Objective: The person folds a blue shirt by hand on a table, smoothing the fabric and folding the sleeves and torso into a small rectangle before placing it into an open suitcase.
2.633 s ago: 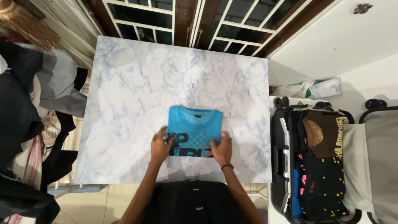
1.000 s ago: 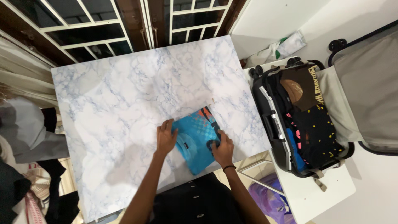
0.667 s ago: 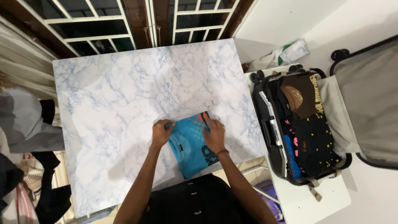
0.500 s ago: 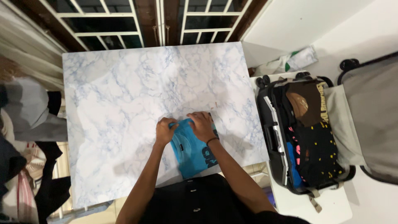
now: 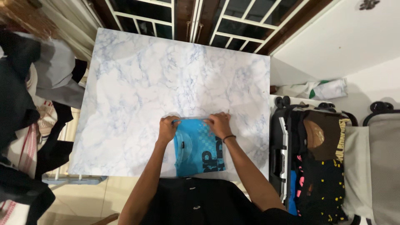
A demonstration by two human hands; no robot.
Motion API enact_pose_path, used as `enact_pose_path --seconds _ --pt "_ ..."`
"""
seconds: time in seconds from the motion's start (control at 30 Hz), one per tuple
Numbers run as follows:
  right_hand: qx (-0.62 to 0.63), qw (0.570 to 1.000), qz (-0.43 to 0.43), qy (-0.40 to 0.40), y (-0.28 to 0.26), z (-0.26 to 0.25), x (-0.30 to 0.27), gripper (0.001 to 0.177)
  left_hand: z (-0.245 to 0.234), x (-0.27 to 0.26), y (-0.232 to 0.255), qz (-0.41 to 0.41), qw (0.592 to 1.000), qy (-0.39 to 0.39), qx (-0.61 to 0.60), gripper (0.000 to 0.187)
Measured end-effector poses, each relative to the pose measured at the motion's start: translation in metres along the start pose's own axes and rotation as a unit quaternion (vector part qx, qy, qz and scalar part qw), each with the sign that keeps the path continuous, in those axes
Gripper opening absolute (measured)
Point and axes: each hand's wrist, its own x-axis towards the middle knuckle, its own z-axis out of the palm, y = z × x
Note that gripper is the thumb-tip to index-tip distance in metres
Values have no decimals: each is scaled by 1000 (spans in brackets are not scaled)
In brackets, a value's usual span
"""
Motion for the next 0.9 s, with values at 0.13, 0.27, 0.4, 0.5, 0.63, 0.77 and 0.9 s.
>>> enact_pose_path --seconds 0.13,0.27,0.4,0.5,0.63,0.77,0.9 --pt "32 997 63 -23 13 -11 -3 34 11 3 -9 -19 1000 9 10 9" --pt "171 960 222 4 16 3 -8 31 17 4 -21 9 999 18 43 9" --pt "241 954 154 91 41 22 -13 25 13 3 -24 3 1000 6 18 11" --pt "165 972 24 165 63 21 -12 24 12 4 -21 4 1000 7 25 10" --pt "134 987 88 15 74 10 -4 27 9 5 -16 -45 999 -18 -1 10" --pt "221 958 173 -58 76 6 0 28 6 5 -11 14 1000 5 27 9" --pt "212 967 144 -15 81 13 -4 24 5 5 -10 6 1000 -3 16 9"
